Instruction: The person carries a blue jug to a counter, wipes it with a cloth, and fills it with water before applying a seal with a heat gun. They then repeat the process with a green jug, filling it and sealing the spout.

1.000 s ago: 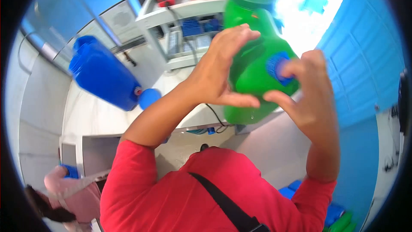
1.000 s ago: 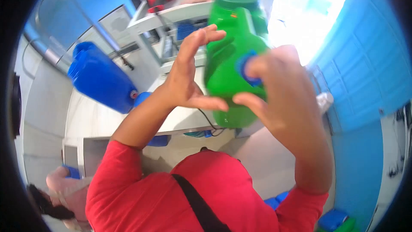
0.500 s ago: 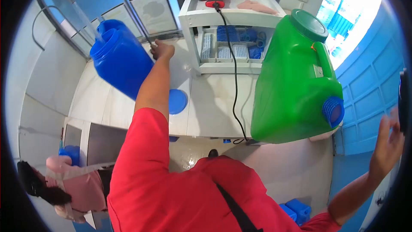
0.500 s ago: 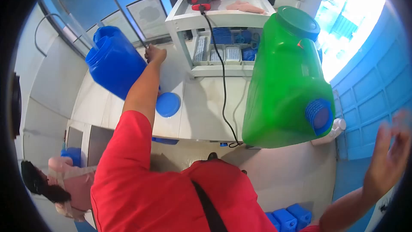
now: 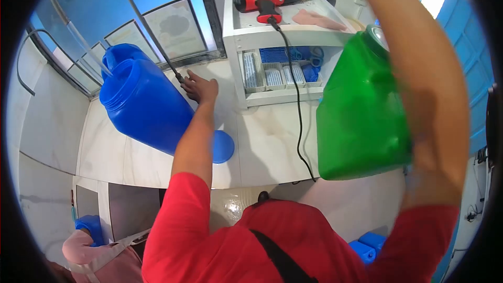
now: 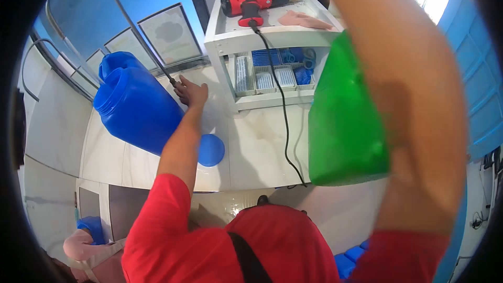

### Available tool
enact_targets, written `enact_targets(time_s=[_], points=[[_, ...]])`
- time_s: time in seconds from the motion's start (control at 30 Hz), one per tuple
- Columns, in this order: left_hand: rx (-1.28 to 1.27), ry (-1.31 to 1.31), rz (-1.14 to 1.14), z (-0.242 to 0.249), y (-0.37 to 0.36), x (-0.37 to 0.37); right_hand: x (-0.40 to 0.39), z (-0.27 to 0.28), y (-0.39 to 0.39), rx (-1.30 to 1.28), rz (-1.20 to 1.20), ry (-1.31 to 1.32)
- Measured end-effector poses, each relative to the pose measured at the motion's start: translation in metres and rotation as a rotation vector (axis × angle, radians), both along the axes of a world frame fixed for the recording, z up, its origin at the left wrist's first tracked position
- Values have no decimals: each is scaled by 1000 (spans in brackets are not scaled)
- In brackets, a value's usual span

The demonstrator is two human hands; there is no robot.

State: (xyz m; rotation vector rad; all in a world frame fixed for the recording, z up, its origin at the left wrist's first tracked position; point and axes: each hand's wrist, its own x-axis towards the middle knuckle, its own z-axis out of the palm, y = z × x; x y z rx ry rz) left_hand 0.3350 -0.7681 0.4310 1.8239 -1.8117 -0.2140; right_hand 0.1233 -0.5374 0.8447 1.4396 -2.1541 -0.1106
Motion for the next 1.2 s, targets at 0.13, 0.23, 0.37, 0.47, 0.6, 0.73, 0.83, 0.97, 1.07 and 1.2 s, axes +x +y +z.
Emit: enact_targets(time_s=[0.13, 0.23, 0.37, 0.47, 0.6, 0.73, 0.83, 0.97, 1.07, 1.2], points=[[-159, 404, -356, -17, 55, 23, -20, -75, -101, -41, -21, -333], [-17, 612, -649, -20, 115, 69, -2, -112, -123, -60, -232, -804], [285, 648, -855, 9, 174, 134, -27, -160, -171, -25, -166, -838], [361, 815, -948, 23, 193, 163, -25, -156, -153, -66, -111, -858], [146, 1063, -893, 66, 198, 175, 28, -132, -98, -874, 160, -1296], [-201, 1057, -757, 113, 195, 172, 73, -122, -1, -1086, 635, -1478], [-367, 1195, -736, 147, 196, 154, 107, -130, 85, -1043, 734, -1604], [-455, 1358, -723, 186, 228, 115, 134, -148, 188, -1024, 870, -1685], [-429, 1340, -929, 203, 281, 73, 128, -149, 267, -1000, 888, -1604], [-384, 1119, -1205, 213, 365, 14, 112, -147, 366, -978, 1021, -1794]])
